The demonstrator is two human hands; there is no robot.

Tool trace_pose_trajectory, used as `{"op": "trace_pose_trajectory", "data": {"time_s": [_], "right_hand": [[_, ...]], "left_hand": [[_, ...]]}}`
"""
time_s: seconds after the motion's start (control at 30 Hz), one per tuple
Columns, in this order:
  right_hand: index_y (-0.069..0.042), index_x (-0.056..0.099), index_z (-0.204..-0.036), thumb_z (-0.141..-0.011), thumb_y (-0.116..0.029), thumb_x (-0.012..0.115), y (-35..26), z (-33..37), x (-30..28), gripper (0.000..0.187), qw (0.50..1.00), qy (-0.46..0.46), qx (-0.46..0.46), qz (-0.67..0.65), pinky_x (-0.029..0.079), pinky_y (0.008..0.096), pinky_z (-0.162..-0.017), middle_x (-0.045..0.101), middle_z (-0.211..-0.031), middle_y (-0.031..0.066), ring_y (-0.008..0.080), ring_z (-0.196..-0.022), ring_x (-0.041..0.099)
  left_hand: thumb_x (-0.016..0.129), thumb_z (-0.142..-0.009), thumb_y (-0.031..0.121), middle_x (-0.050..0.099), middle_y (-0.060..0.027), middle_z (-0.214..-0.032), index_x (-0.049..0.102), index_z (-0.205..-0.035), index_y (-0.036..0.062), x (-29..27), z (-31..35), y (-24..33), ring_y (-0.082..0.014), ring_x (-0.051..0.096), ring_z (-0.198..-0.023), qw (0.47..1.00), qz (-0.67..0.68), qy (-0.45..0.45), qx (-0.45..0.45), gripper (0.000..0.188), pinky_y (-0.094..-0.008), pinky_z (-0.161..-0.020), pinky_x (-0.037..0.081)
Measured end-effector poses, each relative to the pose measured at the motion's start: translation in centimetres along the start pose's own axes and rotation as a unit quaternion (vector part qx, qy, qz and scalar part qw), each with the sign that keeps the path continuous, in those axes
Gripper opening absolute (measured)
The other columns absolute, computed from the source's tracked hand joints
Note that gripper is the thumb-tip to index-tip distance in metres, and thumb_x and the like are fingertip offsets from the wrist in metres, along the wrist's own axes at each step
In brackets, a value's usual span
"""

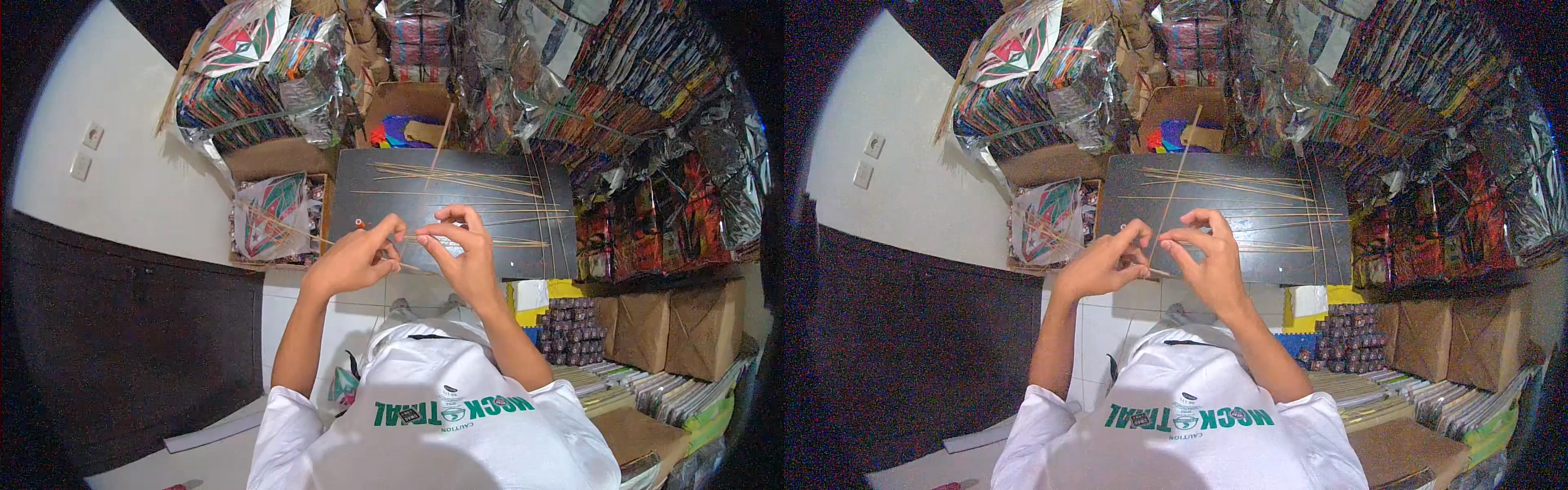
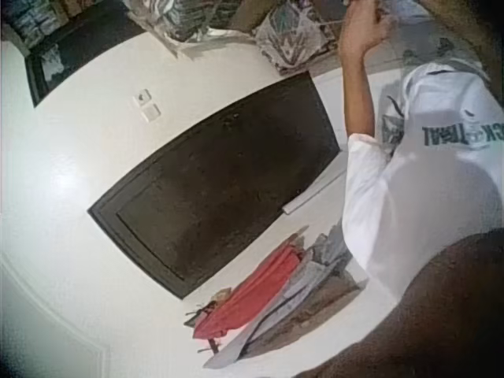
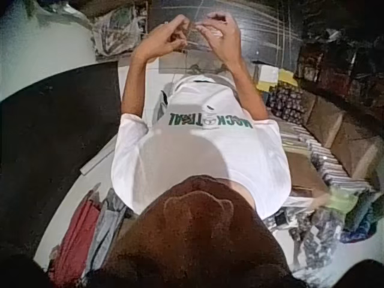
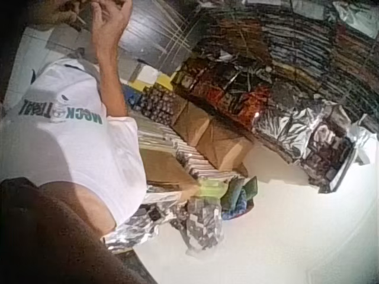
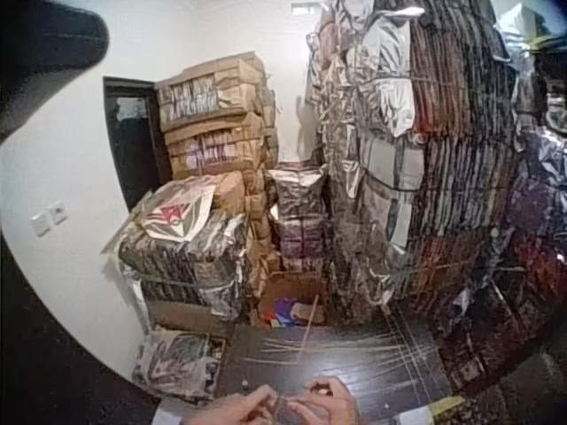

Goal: The person assembles a kite frame by hand, using thin wooden sticks and a small red plastic connector. They align the sticks into a cross shape and secure them together with the connector, repeating the process to build the structure.

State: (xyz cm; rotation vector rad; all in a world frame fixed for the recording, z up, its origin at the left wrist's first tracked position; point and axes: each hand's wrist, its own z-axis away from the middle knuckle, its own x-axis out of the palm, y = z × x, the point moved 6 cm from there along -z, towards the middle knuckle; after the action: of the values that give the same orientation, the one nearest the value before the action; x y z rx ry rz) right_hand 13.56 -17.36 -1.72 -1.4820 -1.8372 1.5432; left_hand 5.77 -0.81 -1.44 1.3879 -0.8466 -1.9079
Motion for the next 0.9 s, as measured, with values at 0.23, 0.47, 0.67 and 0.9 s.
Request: {"op": "trace_pose_trajectory", "data": {"time_s": [0.23,0.47,0.67,0.9], "right_hand": [[-0.009,0.079,-0.095,-0.08,-0.009,0.079,-1.6,1.5,-0.2,0.015,0.994,-0.042,-0.047,-0.086,0.049,0.038,-0.093,0.069,-0.114,0.0113,0.0253,-0.109,0.064],[-0.005,0.075,-0.092,-0.086,-0.008,0.075,-1.7,2.8,-0.4,0.006,0.968,-0.05,-0.086,-0.231,0.047,0.0469,-0.102,0.076,-0.1,0.0107,0.0259,-0.103,0.071],[-0.002,0.065,-0.097,-0.096,-0.011,0.068,1.0,4.6,-0.2,0.009,0.911,-0.024,0.013,-0.413,0.049,0.0465,-0.097,0.074,-0.092,0.013,0.0225,-0.086,0.07],[-0.005,0.058,-0.101,-0.098,-0.013,0.062,4.6,5.2,-1.2,0.009,0.799,0.074,0.14,-0.58,0.048,0.0366,-0.081,0.063,-0.083,0.007,0.0182,-0.081,0.061]], "left_hand": [[0.066,-0.085,0.003,0.074,-0.0142,-0.087,0.039,-0.127,0.0088,-2.1,0.2,-1.2,-0.0263,0.071,-0.075,0.993,0.01,0.117,0.002,0.05,-0.0359,-0.068,0.052],[0.065,-0.086,0.0,0.075,-0.0137,-0.086,0.042,-0.145,0.0091,-4.4,-0.4,-2.8,-0.0208,0.072,-0.074,0.98,0.045,0.194,0.014,0.064,-0.0335,-0.073,0.054],[0.065,-0.09,0.001,0.075,-0.0098,-0.085,0.061,-0.121,0.001,-5.8,-1.1,-2.8,-0.0115,0.068,-0.077,0.975,0.076,0.208,0.006,0.031,-0.0295,-0.067,0.054],[0.063,-0.092,-0.001,0.074,-0.0075,-0.087,0.062,-0.115,-0.0012,-6.9,-1.3,-2.0,-0.0092,0.068,-0.084,0.965,0.122,0.23,0.03,0.023,-0.026,-0.076,0.054]]}}
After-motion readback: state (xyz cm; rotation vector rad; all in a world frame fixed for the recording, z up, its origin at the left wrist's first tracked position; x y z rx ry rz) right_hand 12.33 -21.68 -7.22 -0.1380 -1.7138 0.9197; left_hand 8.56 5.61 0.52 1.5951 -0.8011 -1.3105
